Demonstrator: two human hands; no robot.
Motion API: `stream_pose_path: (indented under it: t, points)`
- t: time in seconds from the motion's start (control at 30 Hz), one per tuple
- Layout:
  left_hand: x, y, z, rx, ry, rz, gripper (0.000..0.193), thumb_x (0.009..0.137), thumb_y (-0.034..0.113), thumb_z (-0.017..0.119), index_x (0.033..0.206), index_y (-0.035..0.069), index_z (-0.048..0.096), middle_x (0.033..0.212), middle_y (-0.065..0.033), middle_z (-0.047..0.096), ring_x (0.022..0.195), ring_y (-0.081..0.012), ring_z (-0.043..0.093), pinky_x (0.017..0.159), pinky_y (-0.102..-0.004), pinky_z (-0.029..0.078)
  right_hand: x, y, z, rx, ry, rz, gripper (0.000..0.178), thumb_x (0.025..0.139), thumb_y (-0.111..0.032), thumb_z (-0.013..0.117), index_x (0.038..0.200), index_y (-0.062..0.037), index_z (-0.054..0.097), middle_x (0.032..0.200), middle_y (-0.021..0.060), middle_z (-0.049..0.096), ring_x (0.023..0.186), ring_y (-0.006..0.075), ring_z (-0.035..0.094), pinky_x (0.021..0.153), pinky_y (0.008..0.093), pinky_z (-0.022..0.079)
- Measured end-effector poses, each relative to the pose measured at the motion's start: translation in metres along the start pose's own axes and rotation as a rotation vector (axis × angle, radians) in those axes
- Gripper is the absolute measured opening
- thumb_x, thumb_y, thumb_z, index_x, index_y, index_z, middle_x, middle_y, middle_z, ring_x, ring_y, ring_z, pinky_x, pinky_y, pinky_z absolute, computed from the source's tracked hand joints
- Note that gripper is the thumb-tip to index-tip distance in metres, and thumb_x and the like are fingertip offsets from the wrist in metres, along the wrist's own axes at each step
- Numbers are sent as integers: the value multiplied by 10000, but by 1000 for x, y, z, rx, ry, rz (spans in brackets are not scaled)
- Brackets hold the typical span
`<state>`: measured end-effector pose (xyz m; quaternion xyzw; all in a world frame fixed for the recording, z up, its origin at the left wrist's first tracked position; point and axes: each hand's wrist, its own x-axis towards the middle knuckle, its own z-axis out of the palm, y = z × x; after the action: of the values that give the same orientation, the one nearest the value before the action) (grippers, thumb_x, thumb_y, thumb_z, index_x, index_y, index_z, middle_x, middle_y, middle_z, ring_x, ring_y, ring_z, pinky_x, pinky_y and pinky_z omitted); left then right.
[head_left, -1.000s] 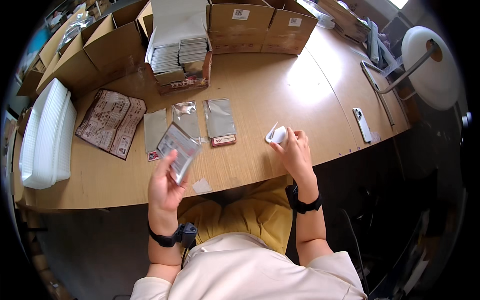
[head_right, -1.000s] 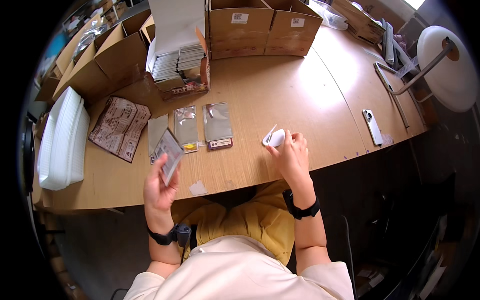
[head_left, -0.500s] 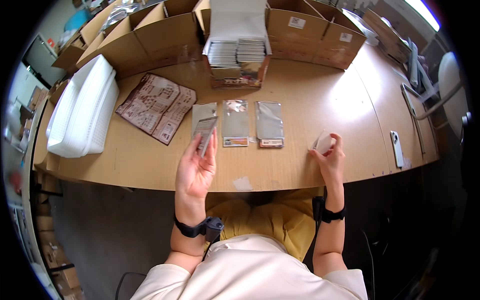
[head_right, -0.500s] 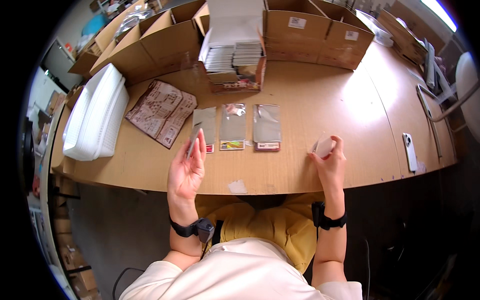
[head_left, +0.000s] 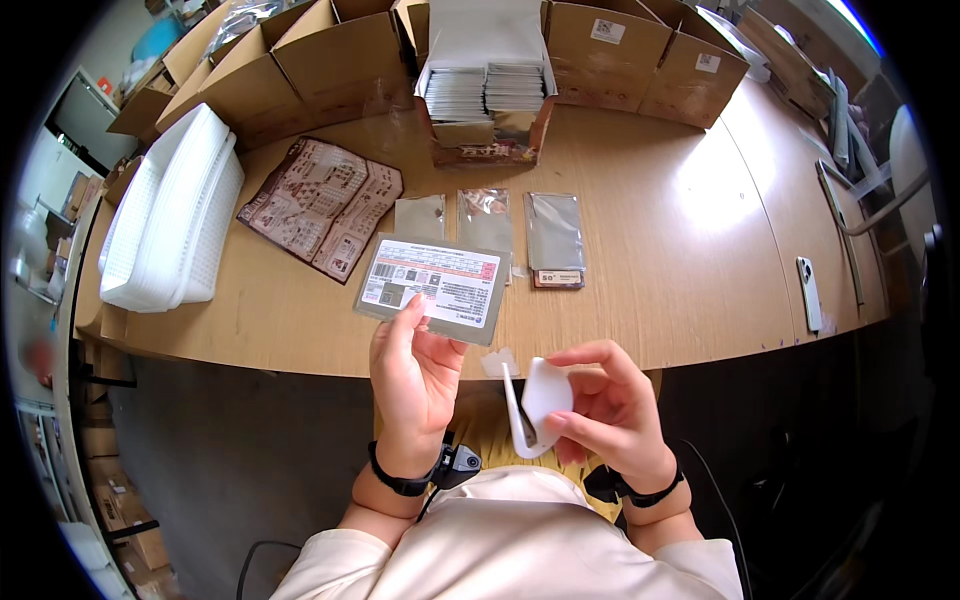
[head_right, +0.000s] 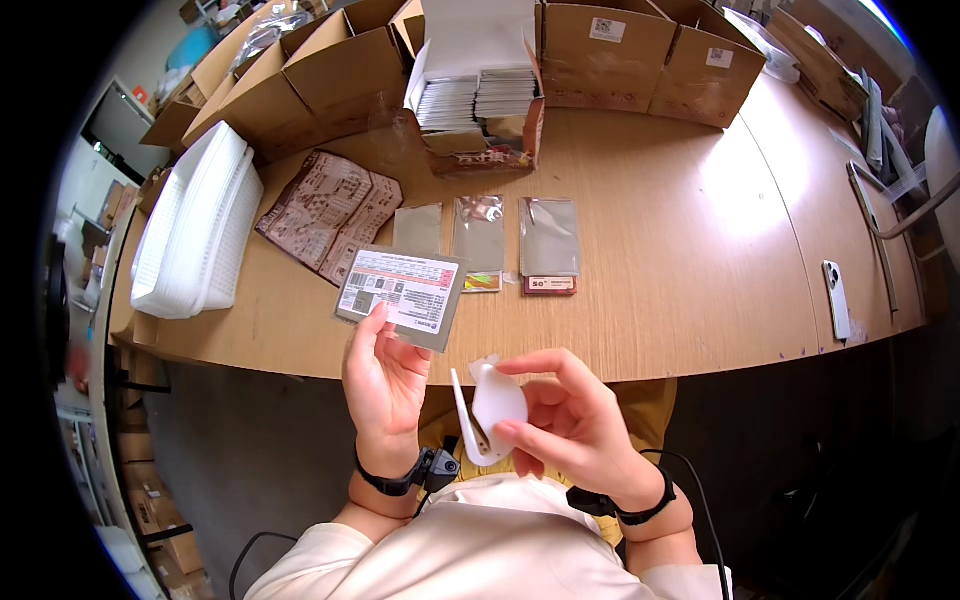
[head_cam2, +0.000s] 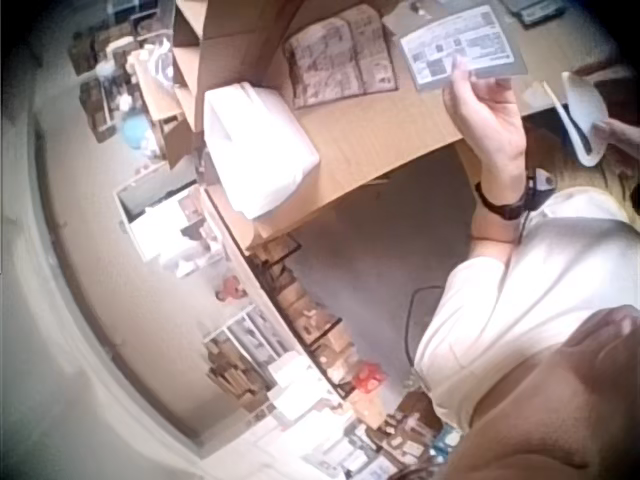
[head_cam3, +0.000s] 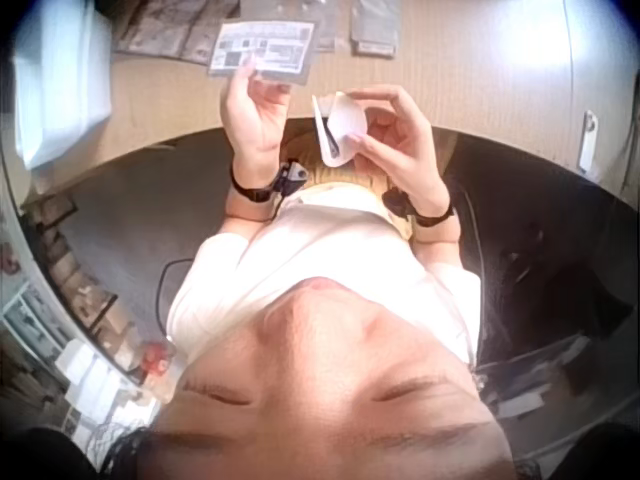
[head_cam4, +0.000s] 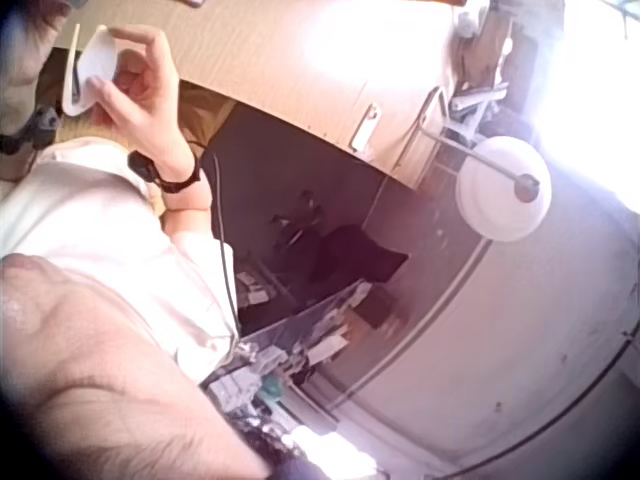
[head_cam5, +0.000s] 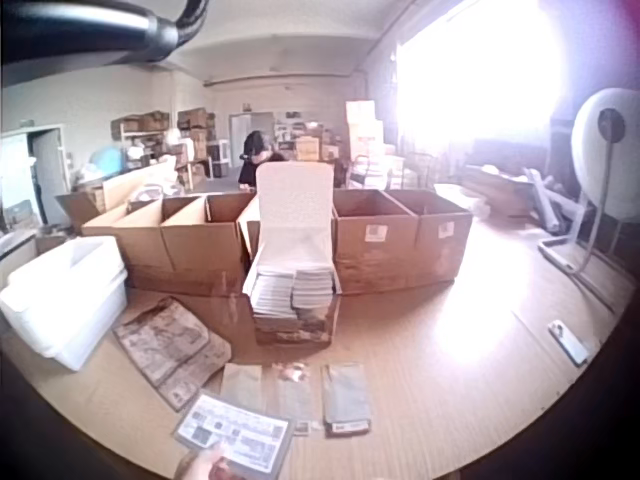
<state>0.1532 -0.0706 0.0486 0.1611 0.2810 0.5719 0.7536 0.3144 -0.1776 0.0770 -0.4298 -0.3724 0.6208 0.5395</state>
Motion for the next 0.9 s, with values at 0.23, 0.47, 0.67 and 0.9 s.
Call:
stream_pose_path:
  t: [0.23,0.47,0.67,0.9]
  points:
    - [-4,-3,-6,67,-18,63,191,914,100,499,1078,18,553,994,-53,618,882,-156,633,690,-302,560,7,11,5,-13,-17,-32,377,874,46,569,1207,-1,401,826,101,615,583,73,569,473,186,431]
    - [-4,-3,-2,69,-3,96,149,918,105,510,1028,28,575,960,-49,625,831,-131,630,653,-273,549,13,11,8,-61,11,-45,363,866,47,580,1184,8,409,795,94,610,573,79,580,472,182,444]
    - [-4,-1,1,72,17,119,149,924,110,505,1027,31,578,969,-55,632,823,-125,631,642,-256,543,15,11,10,-46,29,-60,366,848,63,592,1164,21,414,804,121,620,552,91,597,453,177,450]
    - [-4,0,0,81,23,123,149,922,111,509,1024,29,581,967,-55,633,811,-129,635,636,-254,542,15,7,10,-73,-8,-9,374,877,37,574,1208,3,402,782,75,591,594,73,571,491,190,440]
